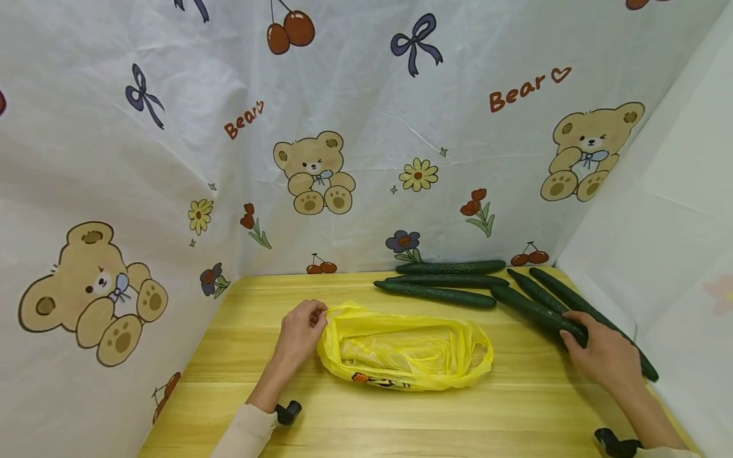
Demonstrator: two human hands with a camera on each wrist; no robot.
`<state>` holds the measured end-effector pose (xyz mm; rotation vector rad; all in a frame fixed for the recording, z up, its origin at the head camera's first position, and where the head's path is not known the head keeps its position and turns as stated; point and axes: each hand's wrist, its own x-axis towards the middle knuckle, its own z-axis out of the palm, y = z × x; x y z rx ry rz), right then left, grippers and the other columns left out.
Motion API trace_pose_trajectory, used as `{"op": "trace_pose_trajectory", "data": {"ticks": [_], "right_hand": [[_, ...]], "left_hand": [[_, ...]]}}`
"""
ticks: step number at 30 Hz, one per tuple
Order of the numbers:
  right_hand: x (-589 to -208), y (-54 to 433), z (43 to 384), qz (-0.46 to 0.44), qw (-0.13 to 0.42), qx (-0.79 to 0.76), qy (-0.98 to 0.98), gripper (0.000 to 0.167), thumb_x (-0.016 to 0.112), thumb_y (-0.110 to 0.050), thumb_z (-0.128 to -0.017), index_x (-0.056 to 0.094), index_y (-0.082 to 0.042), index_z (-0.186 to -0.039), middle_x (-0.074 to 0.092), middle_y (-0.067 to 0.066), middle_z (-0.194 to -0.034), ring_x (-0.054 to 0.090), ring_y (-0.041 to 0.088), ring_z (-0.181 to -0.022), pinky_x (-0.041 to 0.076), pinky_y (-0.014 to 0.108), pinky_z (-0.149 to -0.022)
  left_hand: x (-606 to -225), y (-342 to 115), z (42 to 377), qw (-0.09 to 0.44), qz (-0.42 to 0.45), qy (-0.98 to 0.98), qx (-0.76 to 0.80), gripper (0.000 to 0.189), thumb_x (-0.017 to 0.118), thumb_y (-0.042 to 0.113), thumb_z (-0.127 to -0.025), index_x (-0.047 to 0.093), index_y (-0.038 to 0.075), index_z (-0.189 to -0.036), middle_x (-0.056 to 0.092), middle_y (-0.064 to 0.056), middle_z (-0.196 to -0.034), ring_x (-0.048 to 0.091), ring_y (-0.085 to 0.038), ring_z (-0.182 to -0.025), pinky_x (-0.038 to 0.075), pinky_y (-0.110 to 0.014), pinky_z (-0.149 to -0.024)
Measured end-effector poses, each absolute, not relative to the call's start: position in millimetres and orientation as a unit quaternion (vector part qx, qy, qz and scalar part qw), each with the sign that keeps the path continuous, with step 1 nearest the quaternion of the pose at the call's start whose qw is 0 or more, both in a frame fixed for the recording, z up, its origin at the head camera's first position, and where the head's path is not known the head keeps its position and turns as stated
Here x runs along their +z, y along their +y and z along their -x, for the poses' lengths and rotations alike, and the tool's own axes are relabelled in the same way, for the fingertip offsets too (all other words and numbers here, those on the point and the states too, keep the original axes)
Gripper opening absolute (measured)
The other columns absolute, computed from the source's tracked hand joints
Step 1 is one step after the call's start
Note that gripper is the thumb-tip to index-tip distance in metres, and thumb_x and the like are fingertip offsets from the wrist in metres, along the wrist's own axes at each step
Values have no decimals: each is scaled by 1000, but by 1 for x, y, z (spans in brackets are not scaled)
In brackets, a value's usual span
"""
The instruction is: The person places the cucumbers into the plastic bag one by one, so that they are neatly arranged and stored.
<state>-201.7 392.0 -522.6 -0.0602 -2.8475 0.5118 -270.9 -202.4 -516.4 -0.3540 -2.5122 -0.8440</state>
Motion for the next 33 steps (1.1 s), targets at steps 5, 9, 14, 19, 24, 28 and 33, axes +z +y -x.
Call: {"op": "trace_pose_trajectory", "data": {"ticks": [5, 9, 14, 19, 24, 28, 33], "right_hand": [[-517, 390, 202, 5, 151, 183, -971, 47, 63, -40, -108, 58, -14, -147, 42, 0, -53, 36, 18, -46, 28, 34, -44], [-513, 386, 203, 0, 161, 186, -969, 46, 65, -40, -107, 59, -15, -145, 43, 0, -55, 36, 18, -48, 28, 34, -45], [-514, 372, 202, -9, 171, 195, -966, 44, 70, -37, -104, 62, -17, -142, 38, -1, -52, 30, 15, -46, 25, 32, -43], [-514, 359, 202, -32, 188, 203, -960, 42, 74, -36, -102, 66, -19, -140, 35, -4, -48, 25, 11, -43, 22, 29, -42], [-508, 349, 205, -61, 201, 211, -955, 42, 75, -36, -101, 67, -18, -139, 35, -6, -51, 20, 5, -44, 21, 26, -42], [-505, 341, 207, -86, 206, 213, -951, 42, 77, -32, -100, 68, -19, -138, 35, -8, -53, 18, 2, -45, 22, 24, -43], [-501, 329, 208, -102, 206, 212, -950, 42, 79, -30, -98, 69, -19, -137, 34, -10, -51, 19, 1, -45, 23, 24, -43]], "left_hand": [[-516, -202, 273, 239, 133, -911, -309, 8, 75, 6, -97, 78, 11, -103, 70, 4, -86, 62, -4, -73, 56, -22, -66], [-515, -202, 274, 239, 139, -910, -308, 7, 74, 8, -99, 77, 11, -103, 70, 3, -87, 62, -5, -73, 56, -22, -66], [-515, -203, 271, 224, 133, -918, -300, 6, 73, 8, -99, 77, 11, -102, 70, 3, -88, 61, -4, -74, 55, -21, -66], [-516, -204, 269, 218, 128, -922, -294, 7, 72, 8, -99, 77, 12, -100, 70, 4, -87, 61, -4, -73, 55, -21, -66], [-516, -202, 273, 223, 135, -917, -300, 7, 71, 8, -99, 77, 13, -99, 69, 5, -86, 61, -4, -73, 55, -22, -66], [-516, -201, 275, 226, 138, -916, -302, 8, 71, 7, -99, 77, 12, -99, 69, 4, -85, 60, -5, -72, 55, -22, -66], [-516, -200, 277, 227, 140, -916, -302, 8, 71, 8, -99, 77, 12, -98, 69, 4, -85, 60, -5, -72, 55, -22, -66]]}}
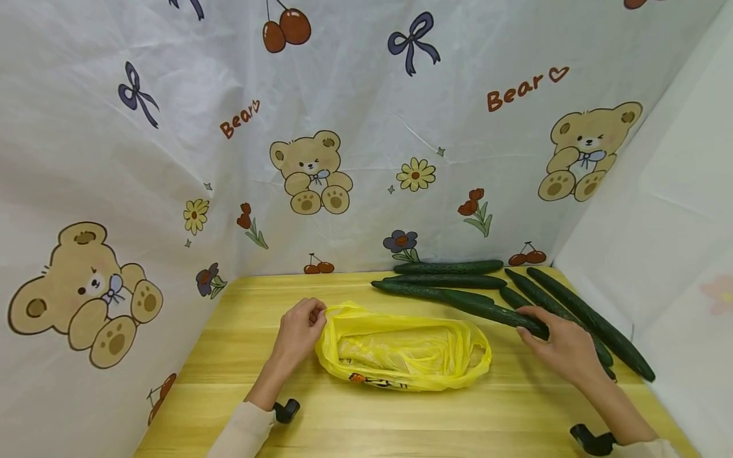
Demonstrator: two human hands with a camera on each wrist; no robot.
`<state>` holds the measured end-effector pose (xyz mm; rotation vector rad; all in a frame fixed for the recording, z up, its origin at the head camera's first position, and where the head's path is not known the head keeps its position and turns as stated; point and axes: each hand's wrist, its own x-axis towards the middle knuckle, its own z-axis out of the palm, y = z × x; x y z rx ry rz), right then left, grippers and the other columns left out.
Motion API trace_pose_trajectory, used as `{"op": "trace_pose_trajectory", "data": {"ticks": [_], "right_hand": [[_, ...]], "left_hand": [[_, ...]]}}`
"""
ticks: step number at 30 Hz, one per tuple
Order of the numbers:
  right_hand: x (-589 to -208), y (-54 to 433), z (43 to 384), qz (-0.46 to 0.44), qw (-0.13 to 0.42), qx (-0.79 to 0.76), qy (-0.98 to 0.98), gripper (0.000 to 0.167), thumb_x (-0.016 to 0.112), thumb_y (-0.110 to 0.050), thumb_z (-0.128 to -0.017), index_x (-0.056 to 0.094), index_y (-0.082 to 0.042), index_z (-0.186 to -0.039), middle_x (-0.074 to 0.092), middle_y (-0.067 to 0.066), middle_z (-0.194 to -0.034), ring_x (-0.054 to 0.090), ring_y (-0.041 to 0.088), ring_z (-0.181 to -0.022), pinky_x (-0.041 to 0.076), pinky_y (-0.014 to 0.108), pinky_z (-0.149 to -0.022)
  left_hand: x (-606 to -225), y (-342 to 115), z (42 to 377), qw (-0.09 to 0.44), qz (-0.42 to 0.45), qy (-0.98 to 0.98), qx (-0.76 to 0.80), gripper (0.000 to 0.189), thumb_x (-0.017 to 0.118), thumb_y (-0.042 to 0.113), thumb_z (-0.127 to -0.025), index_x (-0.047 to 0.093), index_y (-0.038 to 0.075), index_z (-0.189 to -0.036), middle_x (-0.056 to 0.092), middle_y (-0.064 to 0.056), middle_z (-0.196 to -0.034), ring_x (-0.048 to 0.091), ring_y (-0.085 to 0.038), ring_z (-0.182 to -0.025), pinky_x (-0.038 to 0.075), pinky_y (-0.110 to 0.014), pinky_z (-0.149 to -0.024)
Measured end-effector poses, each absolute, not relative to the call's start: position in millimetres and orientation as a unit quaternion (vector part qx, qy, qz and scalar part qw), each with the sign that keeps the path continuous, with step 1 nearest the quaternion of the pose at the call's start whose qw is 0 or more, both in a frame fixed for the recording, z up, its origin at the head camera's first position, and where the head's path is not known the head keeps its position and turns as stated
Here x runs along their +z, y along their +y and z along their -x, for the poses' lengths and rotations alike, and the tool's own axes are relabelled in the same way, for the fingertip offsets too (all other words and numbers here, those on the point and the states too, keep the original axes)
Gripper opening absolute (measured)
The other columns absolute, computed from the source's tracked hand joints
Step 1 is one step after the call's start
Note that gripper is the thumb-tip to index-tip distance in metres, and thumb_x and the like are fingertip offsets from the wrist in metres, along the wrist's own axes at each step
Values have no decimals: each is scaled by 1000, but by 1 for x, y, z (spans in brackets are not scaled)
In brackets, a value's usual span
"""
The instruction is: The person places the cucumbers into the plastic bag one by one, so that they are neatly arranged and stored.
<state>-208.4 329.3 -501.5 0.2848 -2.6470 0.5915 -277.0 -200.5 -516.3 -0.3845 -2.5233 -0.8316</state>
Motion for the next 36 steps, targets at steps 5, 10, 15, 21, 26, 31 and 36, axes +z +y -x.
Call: {"op": "trace_pose_trajectory", "data": {"ticks": [5, 10, 15, 21, 26, 31, 36], "right_hand": [[-498, 317, 209, -116, 208, 224, -945, 41, 80, -27, -97, 70, -19, -136, 39, -11, -53, 18, 0, -45, 24, 24, -44], [-499, 306, 212, -129, 194, 258, -938, 38, 80, -26, -98, 71, -19, -134, 68, -2, -73, 20, -1, -48, 25, 24, -47], [-500, 294, 213, -139, 171, 290, -931, 36, 80, -27, -98, 73, -20, -132, 80, 12, -122, 45, -3, -61, 37, 25, -59], [-499, 276, 215, -163, 147, 318, -922, 34, 80, -26, -98, 73, -24, -132, 80, 10, -123, 27, -2, -53, 33, 25, -56], [-501, 260, 217, -197, 151, 323, -913, 37, 82, -22, -96, 73, -21, -132, 80, 5, -126, 36, -4, -55, 41, 24, -64], [-502, 246, 220, -237, 177, 319, -900, 38, 85, -19, -94, 75, -22, -130, 81, -1, -124, 68, 1, -78, 57, 27, -77], [-499, 234, 225, -264, 162, 309, -899, 35, 82, -24, -97, 74, -24, -131, 80, -3, -125, 74, 10, -82, 60, 30, -78]], "left_hand": [[-517, -200, 277, 229, 139, -916, -299, 7, 71, 9, -99, 77, 13, -98, 69, 4, -85, 61, -4, -72, 55, -22, -66], [-517, -200, 276, 237, 146, -913, -299, 7, 72, 7, -97, 77, 12, -98, 70, 4, -84, 61, -4, -71, 55, -22, -65], [-518, -201, 276, 236, 151, -914, -292, 6, 72, 8, -97, 78, 11, -99, 71, 4, -86, 62, -4, -72, 55, -22, -65], [-517, -200, 277, 231, 146, -917, -291, 7, 71, 9, -99, 78, 12, -99, 70, 5, -86, 61, -4, -73, 55, -22, -66], [-518, -200, 278, 229, 147, -919, -285, 7, 71, 10, -99, 78, 11, -99, 70, 5, -86, 60, -4, -72, 54, -22, -66], [-517, -199, 278, 226, 149, -921, -279, 7, 71, 9, -99, 77, 11, -100, 70, 4, -87, 60, -4, -72, 54, -21, -66], [-513, -199, 280, 227, 147, -920, -284, 7, 71, 10, -99, 77, 10, -100, 69, 4, -87, 59, -5, -72, 54, -22, -66]]}}
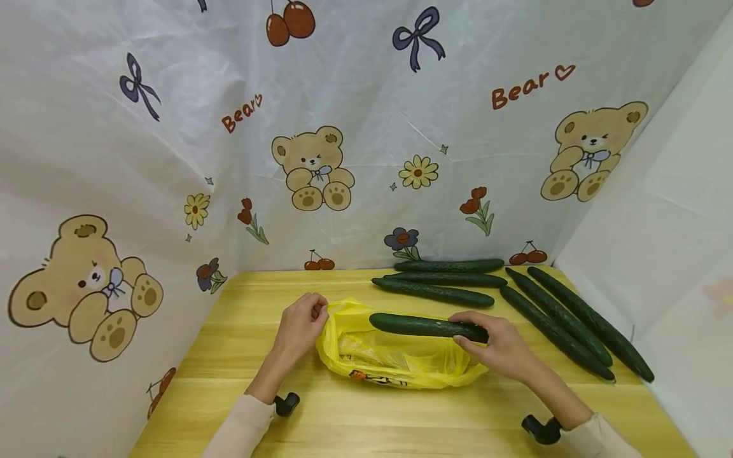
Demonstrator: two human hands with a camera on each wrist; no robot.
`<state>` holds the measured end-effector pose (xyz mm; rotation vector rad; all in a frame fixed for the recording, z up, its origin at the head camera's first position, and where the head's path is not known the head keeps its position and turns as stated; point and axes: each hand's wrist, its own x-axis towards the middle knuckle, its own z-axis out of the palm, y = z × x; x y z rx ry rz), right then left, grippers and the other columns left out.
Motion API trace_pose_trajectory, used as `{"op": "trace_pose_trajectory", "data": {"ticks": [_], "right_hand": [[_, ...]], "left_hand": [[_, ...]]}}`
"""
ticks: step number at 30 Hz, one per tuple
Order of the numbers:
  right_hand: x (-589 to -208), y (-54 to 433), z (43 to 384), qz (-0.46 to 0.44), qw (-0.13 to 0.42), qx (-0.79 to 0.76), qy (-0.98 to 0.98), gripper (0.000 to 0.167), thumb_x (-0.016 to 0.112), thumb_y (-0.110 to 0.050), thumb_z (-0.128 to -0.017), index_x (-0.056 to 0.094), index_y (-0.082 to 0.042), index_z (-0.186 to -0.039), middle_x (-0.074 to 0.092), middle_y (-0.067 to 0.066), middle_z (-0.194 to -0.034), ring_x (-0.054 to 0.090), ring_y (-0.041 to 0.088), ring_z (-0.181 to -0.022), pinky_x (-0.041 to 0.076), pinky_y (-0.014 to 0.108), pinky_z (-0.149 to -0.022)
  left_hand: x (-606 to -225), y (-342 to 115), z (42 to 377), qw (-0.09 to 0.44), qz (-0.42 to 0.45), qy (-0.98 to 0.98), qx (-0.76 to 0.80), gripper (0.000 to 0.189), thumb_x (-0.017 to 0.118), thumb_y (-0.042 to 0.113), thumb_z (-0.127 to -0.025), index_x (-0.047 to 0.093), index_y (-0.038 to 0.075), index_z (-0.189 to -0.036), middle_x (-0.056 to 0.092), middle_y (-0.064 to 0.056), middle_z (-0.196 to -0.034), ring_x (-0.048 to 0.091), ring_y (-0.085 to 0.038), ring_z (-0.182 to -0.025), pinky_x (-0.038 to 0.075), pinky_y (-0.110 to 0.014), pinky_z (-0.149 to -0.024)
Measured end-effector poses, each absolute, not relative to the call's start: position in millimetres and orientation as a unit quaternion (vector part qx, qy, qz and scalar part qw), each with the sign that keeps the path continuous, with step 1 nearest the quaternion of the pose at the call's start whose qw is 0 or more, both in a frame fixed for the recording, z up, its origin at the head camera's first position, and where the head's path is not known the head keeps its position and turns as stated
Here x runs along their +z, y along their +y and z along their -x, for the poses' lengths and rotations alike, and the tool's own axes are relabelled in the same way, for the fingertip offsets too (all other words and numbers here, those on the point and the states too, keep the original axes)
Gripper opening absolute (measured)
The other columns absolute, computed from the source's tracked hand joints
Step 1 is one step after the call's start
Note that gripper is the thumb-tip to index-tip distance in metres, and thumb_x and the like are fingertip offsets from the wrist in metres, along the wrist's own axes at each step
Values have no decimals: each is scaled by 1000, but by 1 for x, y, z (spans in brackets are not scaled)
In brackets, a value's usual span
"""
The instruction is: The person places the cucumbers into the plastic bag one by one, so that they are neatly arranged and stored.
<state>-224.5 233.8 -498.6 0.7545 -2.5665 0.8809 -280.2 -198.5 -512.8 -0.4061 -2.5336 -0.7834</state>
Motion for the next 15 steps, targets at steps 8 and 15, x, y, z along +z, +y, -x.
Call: {"op": "trace_pose_trajectory", "data": {"ticks": [8, 15], "right_hand": [[-490, 206, 236, -314, 97, 268, -906, 35, 79, -22, -99, 73, -18, -133, 79, -2, -129, 77, 21, -113, 64, 44, -94], [-486, 179, 246, -369, 59, 245, -895, 35, 75, -18, -102, 71, -10, -136, 78, 6, -127, 77, 21, -106, 65, 38, -87]], "left_hand": [[-500, -197, 280, 233, 157, -916, -286, 7, 69, 10, -100, 76, 11, -99, 69, 4, -86, 60, -5, -72, 54, -23, -65], [-489, -192, 274, 244, 177, -908, -292, 6, 71, 11, -99, 77, 10, -100, 70, 6, -85, 61, -4, -71, 56, -23, -65]]}}
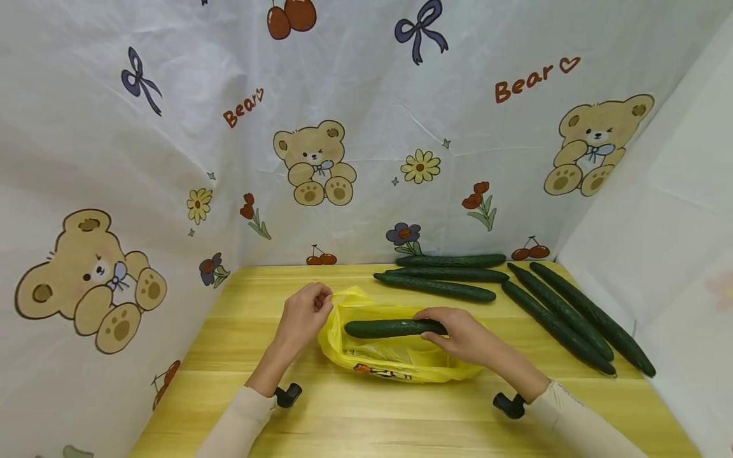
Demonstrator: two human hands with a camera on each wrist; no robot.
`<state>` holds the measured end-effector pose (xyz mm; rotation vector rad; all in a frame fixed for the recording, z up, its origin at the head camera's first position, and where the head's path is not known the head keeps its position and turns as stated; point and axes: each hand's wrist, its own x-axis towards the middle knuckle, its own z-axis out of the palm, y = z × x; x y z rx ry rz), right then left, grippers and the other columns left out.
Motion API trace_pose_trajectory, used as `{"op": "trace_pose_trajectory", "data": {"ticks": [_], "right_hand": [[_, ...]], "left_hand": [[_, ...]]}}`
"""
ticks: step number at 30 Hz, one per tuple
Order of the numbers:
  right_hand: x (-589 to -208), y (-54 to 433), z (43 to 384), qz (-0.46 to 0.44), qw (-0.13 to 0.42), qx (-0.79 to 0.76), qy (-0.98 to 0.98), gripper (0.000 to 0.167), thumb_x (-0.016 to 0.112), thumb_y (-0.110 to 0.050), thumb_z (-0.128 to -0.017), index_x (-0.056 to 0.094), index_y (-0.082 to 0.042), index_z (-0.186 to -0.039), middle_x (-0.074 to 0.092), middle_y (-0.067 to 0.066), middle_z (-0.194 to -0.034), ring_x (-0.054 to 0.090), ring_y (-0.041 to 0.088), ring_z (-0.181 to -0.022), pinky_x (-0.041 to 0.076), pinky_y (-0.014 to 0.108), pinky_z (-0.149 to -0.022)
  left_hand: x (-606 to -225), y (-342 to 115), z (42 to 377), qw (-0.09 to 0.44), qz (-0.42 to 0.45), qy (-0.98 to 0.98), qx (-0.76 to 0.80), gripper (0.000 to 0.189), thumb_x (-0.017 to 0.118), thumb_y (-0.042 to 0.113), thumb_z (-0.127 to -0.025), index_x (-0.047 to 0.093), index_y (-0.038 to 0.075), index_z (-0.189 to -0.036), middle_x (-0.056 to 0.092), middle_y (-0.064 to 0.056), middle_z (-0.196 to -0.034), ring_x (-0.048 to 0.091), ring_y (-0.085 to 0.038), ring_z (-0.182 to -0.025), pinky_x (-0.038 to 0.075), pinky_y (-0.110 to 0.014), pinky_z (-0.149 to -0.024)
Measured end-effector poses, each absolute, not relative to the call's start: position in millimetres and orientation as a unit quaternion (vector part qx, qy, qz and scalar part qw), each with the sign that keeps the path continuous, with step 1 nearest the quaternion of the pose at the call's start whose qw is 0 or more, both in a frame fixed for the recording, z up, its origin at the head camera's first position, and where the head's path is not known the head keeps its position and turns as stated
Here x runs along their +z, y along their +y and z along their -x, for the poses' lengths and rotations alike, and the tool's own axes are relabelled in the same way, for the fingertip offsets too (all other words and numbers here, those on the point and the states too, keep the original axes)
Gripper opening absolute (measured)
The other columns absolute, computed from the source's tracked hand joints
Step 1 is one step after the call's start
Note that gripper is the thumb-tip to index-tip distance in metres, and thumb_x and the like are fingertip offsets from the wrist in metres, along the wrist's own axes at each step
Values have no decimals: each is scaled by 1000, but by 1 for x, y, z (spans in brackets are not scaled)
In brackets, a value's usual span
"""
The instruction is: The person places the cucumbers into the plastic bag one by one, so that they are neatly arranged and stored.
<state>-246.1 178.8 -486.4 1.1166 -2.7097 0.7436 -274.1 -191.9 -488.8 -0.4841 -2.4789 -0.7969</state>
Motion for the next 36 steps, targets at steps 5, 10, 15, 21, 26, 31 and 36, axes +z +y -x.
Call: {"op": "trace_pose_trajectory", "data": {"ticks": [5, 10, 15, 21, 26, 31, 36], "right_hand": [[-482, 164, 253, -378, 51, 224, -897, 35, 73, -18, -103, 69, -10, -137, 77, 6, -129, 77, 22, -110, 65, 40, -92], [-481, 153, 258, -388, 46, 223, -893, 35, 73, -17, -103, 69, -10, -137, 77, 7, -128, 77, 22, -110, 65, 40, -91], [-487, 145, 261, -390, 50, 221, -892, 34, 73, -17, -103, 69, -10, -137, 77, 7, -129, 77, 23, -112, 64, 40, -93], [-494, 141, 264, -388, 57, 222, -893, 35, 75, -14, -102, 70, -9, -136, 77, 8, -129, 76, 24, -115, 64, 43, -95], [-499, 141, 266, -374, 79, 212, -899, 32, 78, -11, -99, 72, -10, -130, 78, 7, -126, 75, 26, -115, 64, 42, -95], [-493, 144, 269, -353, 138, 208, -902, 27, 81, -8, -95, 75, -12, -121, 78, 5, -120, 75, 24, -110, 65, 38, -88], [-483, 149, 272, -344, 164, 222, -898, 27, 84, -10, -93, 77, -12, -119, 78, 5, -119, 75, 23, -108, 65, 40, -88]], "left_hand": [[-478, -185, 272, 257, 193, -901, -292, 6, 70, 11, -100, 76, 12, -100, 70, 5, -85, 61, -2, -72, 56, -22, -65], [-469, -179, 268, 258, 205, -895, -302, 7, 69, 11, -101, 75, 14, -100, 70, 5, -86, 62, -3, -72, 57, -21, -66], [-461, -173, 265, 258, 211, -890, -311, 7, 70, 9, -100, 77, 11, -100, 71, 3, -86, 65, -4, -72, 58, -21, -66], [-458, -171, 263, 264, 215, -885, -316, 6, 71, 9, -100, 77, 11, -100, 71, 2, -86, 66, -5, -72, 58, -21, -65], [-459, -171, 262, 267, 216, -884, -319, 6, 71, 9, -99, 76, 11, -99, 71, 3, -85, 65, -4, -72, 57, -22, -65], [-462, -172, 263, 265, 211, -887, -315, 6, 70, 9, -100, 76, 11, -100, 71, 3, -86, 65, -5, -72, 57, -22, -66], [-464, -174, 263, 265, 205, -888, -314, 6, 71, 10, -100, 76, 12, -99, 71, 3, -86, 64, -4, -72, 57, -21, -65]]}}
